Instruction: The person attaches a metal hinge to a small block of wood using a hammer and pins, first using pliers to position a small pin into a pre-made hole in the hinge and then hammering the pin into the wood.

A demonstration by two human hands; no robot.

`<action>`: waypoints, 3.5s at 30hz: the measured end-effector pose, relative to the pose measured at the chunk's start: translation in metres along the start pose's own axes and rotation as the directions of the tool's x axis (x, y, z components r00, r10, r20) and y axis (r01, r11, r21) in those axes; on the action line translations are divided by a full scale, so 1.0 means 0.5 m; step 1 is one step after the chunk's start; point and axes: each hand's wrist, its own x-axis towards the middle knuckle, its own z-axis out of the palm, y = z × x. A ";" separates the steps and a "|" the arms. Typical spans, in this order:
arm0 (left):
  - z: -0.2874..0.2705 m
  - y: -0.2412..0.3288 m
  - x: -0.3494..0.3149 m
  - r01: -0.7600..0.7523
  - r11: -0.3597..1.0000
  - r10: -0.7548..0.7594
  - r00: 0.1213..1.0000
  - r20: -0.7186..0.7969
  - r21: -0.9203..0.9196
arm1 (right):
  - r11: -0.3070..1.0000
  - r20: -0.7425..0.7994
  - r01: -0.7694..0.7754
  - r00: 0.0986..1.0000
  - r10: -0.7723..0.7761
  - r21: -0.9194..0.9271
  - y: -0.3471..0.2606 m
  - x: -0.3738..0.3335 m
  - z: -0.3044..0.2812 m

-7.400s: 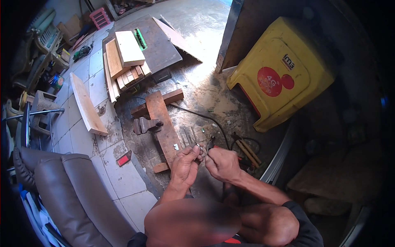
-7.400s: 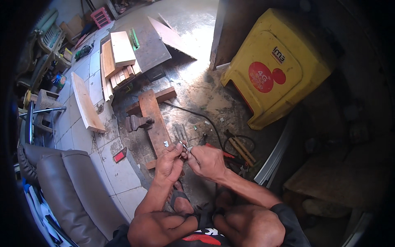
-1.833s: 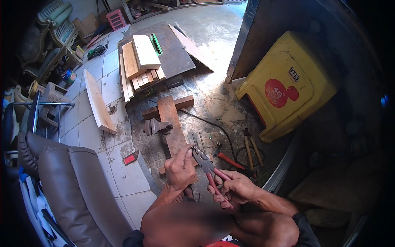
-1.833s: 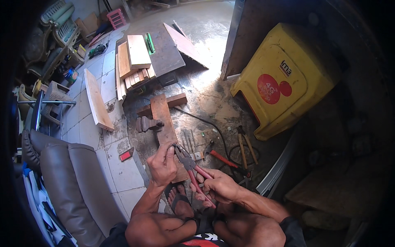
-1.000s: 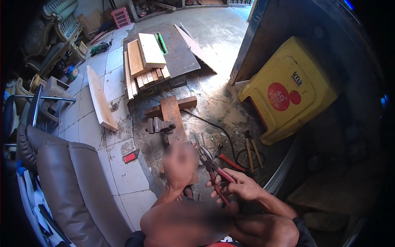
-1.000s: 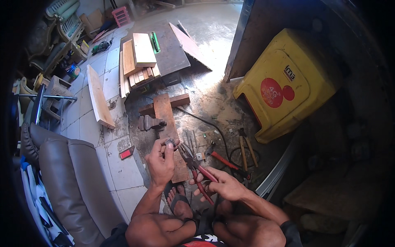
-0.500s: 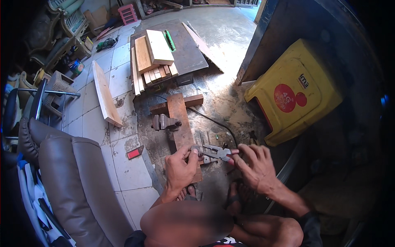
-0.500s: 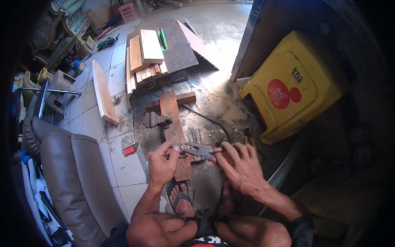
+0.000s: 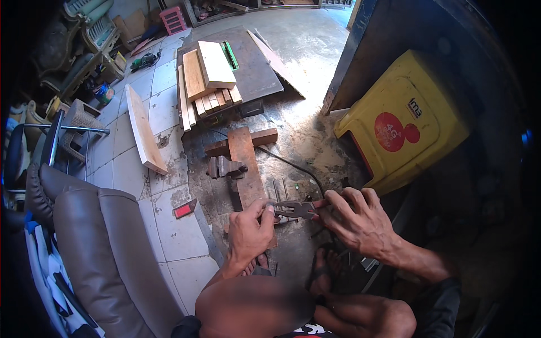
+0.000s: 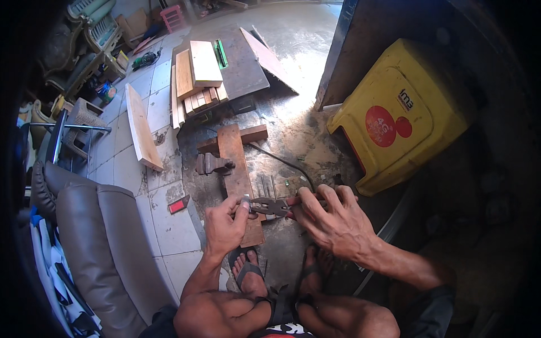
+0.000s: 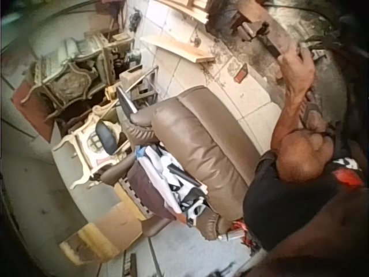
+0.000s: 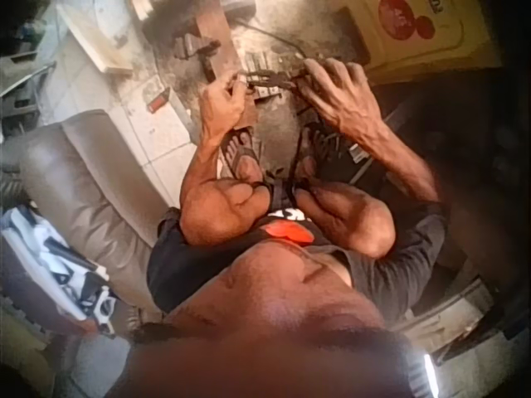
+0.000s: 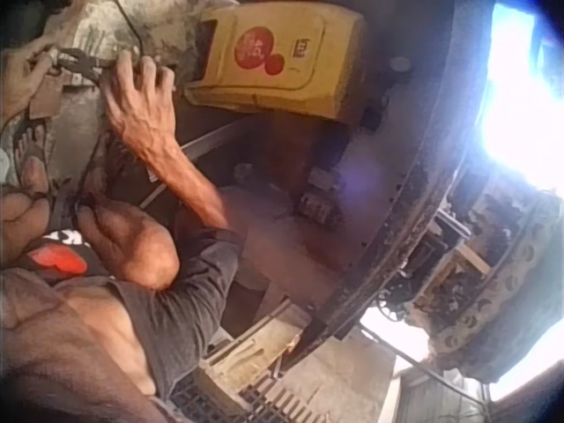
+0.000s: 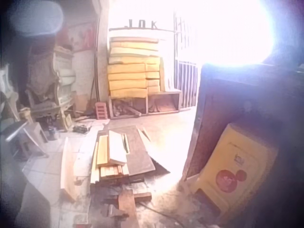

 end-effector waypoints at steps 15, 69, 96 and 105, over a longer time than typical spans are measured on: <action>0.003 0.022 -0.018 -0.123 0.991 0.128 0.987 -0.101 0.046 | 0.974 0.113 -0.212 0.973 0.203 0.078 -0.056 0.003 0.033; -0.009 -0.054 0.031 -0.285 0.883 0.301 0.953 -0.014 -0.374 | -0.907 0.402 -0.368 0.877 -0.264 0.207 -0.105 -0.036 0.092; 0.041 -0.025 0.012 -0.347 0.930 0.293 0.900 -0.322 -0.124 | -0.926 0.344 -0.295 0.917 -0.204 0.236 -0.112 -0.023 0.109; 0.038 -0.012 0.001 -0.380 0.918 0.320 0.877 -0.359 -0.110 | -0.938 0.321 -0.268 0.928 -0.191 0.218 -0.125 -0.028 0.120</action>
